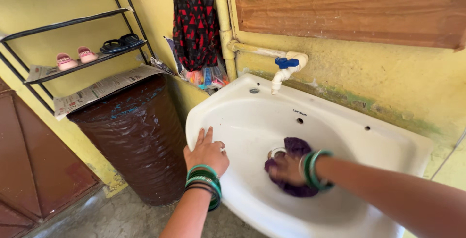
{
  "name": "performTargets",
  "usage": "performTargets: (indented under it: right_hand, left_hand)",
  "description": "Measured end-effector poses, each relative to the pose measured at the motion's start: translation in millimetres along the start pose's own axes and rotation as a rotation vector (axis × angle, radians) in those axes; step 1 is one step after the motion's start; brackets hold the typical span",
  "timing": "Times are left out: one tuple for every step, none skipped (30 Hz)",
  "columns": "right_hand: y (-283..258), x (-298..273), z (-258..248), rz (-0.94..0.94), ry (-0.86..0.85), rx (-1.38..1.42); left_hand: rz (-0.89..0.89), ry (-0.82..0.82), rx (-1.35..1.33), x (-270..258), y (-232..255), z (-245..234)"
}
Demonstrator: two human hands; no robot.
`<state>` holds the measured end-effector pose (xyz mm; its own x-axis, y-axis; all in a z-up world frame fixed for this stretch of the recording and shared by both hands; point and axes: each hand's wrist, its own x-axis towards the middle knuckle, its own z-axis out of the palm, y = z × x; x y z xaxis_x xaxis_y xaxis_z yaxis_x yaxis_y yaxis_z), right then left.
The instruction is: The person wipes the inside and outside of a wall-mounted sink using a purple cloth.
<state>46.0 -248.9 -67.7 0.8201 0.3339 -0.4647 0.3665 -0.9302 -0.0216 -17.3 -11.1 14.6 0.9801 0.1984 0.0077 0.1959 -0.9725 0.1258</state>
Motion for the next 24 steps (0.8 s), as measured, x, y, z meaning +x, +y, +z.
performTargets:
  right_hand:
    - [-10.5, -3.1, 9.8, 0.003, -0.112, -0.045]
    - [-15.4, -4.9, 10.6, 0.006, -0.107, -0.042]
    - [-23.0, -9.2, 14.9, 0.069, -0.103, 0.038]
    - [-31.9, -11.1, 15.7, 0.127, -0.104, 0.113]
    - [-36.8, -7.7, 8.5, 0.124, -0.106, 0.111]
    - [-39.2, -2.7, 1.0, 0.091, -0.054, 0.089]
    - [-42.2, 3.8, -5.2, 0.058, -0.001, 0.068]
    - [-49.4, 14.5, -12.3, 0.051, 0.0, 0.066]
    - [-58.6, 27.1, -18.4, 0.097, 0.045, 0.13]
    - [-69.3, 39.2, -20.2, 0.142, 0.086, 0.198]
    - [-81.2, 53.4, -22.4, 0.134, 0.084, 0.199]
    - [-93.2, 69.1, -25.9, 0.076, 0.23, 0.26]
    - [-103.2, 81.8, -26.3, 0.018, 0.377, 0.321]
    - [-111.6, 91.4, -24.4, 0.018, 0.378, 0.328]
    - [-119.9, 98.7, -22.4, -0.046, 0.366, 0.368]
    - [-122.6, 102.1, -21.0, -0.107, 0.356, 0.401]
    - [-123.1, 99.8, -16.5, -0.104, 0.359, 0.402]
    - [-120.6, 91.6, -10.0, -0.177, 0.324, 0.413]
    - [-116.9, 81.5, -8.9, -0.249, 0.29, 0.425]
    - [-111.9, 64.2, -4.8, -0.257, 0.226, 0.467]
    - [-105.8, 42.1, -1.3, -0.266, 0.162, 0.509]
    - [-98.7, 20.5, -4.8, -0.34, 0.188, 0.578]
    - [-97.3, 0.1, -9.6, -0.414, 0.212, 0.645]
    - [-94.2, -18.7, -15.7, -0.212, 0.114, 0.548]
  left_hand:
    - [0.001, -0.002, 0.0, 0.1, -0.6, 0.3]
    - [0.005, 0.029, -0.051, 0.9, -2.7, 0.7]
    - [0.008, 0.06, -0.101, 3.2, -4.1, 1.4]
    - [0.004, 0.059, -0.102, 4.2, -6.1, 3.3]
    - [0.015, 0.117, -0.137, 5.6, -8.1, 5.4]
    - [0.025, 0.173, -0.172, 6.8, -9.4, 8.4]
    - [0.02, 0.168, -0.172, 7.7, -9.9, 11.6]
    - [0.029, 0.189, -0.189, 9.5, -11.4, 13.2]
    - [0.037, 0.21, -0.206, 11.1, -12.6, 14.5]
    - [0.031, 0.209, -0.202, 11.7, -13.6, 16.1]
    - [0.04, 0.235, -0.207, 11.9, -14.0, 17.9]
    - [0.052, 0.262, -0.211, 12.3, -14.3, 19.6]
    - [0.049, 0.261, -0.206, 12.6, -14.6, 21.3]
    - [0.055, 0.269, -0.216, 14.1, -14.6, 22.0]
    - [0.062, 0.278, -0.227, 15.6, -16.2, 21.6]
    - [0.066, 0.279, -0.227, 17.5, -17.1, 20.7]
    - [0.043, 0.243, -0.252, 19.1, -19.1, 19.7]
    - [0.023, 0.205, -0.28, 20.2, -19.7, 20.4]
    - [0.03, 0.204, -0.284, 22.3, -19.8, 21.4]
    - [0.038, 0.216, -0.271, 25.8, -20.8, 21.2]
    - [0.046, 0.228, -0.259, 28.1, -21.9, 20.9]
    - [0.047, 0.233, -0.254, 29.7, -23.6, 19.5]
    - [0.032, 0.193, -0.225, 31.7, -22.3, 17.9]
    - [0.018, 0.147, -0.199, 31.5, -19.7, 17.8]
